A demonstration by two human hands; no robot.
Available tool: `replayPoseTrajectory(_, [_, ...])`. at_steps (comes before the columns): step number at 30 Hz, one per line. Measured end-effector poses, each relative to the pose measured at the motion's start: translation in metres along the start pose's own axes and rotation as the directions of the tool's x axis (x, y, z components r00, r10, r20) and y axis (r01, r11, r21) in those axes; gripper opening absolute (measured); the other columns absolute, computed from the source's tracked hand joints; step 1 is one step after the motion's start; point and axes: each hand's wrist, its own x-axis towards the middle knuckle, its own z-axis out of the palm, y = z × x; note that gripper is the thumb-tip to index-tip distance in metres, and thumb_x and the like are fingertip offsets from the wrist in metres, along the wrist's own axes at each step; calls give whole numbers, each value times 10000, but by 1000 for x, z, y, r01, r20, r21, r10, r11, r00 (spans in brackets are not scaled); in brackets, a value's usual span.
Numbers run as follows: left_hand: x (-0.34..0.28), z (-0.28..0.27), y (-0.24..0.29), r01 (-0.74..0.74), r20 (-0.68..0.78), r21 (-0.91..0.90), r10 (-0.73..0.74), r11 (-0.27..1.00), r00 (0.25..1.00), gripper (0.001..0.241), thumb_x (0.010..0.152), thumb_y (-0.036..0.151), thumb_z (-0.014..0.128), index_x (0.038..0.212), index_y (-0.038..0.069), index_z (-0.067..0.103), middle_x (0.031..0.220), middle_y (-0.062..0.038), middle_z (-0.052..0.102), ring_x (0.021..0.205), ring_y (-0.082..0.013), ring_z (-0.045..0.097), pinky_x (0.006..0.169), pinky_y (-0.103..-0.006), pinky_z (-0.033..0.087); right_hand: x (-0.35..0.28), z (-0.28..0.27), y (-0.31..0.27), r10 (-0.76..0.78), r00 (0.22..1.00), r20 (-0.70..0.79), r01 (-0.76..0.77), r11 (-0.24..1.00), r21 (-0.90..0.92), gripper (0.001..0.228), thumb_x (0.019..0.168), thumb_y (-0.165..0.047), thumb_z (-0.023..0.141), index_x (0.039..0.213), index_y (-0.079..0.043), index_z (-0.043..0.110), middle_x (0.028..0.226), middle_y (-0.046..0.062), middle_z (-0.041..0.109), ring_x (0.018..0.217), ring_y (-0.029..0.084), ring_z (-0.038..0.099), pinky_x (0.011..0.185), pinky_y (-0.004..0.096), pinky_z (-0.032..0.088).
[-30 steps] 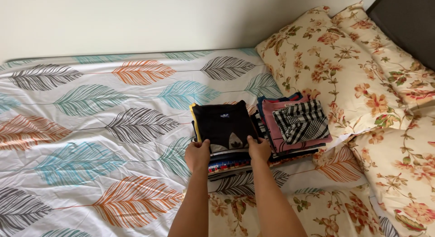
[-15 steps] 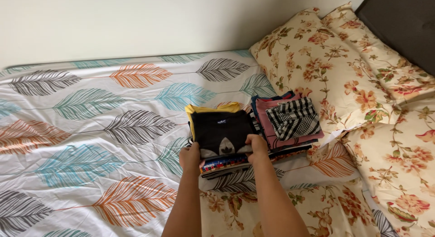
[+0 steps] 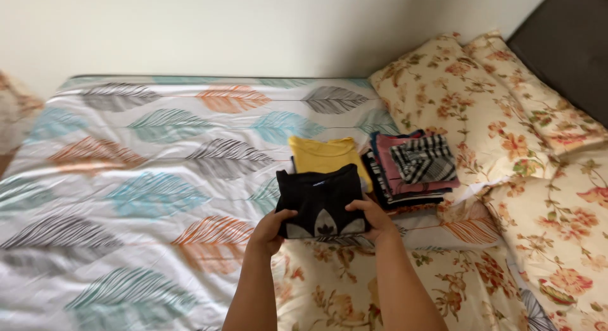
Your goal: The person picks up folded t-shirts from a bed and places them into a wooden cabinet. They also adjust the curtains near a window and move a pillow on the bed while organizing the clothing items.
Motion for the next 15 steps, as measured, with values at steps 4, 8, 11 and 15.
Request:
replayPoseTrajectory(4, [-123,-54,36,-137,-3,-60,137,989,991,610,747,-3,828,1315,-60,614,1137,-227,608,1074,-383,592,899,-473,525,-47,55,37,-82,959,270,119,985,-122,580,713,74,750,1248,-117,631,1062,120,614,1080,347,600,958,500,493])
replayPoseTrajectory(8, [-235,-150,67,-192,-66,-122,185,974,980,958,879,559,754,1542,-40,408,1516,-331,438,1394,-491,428,1144,-616,352,-90,146,106,-97,837,539,158,985,-68,812,661,205,755,1387,-141,637,1195,137,709,1087,355,673,960,509,520])
replayPoseTrajectory(11, [-329,-226,69,-240,-181,-111,218,964,959,1025,898,567,756,1567,-82,330,1560,-374,376,1446,-518,378,1168,-647,312,-173,230,156,-11,806,592,121,982,-147,880,624,222,756,1425,-106,601,1269,164,685,1136,391,652,983,540,503])
replayPoseTrajectory(15, [-470,-312,60,-301,-311,-149,244,942,918,559,930,275,639,1379,-56,611,1322,-203,692,1114,-279,647,965,-361,487,-268,315,233,152,665,731,89,956,-279,971,660,118,576,1591,-76,381,1535,171,523,1284,331,515,1055,407,386])
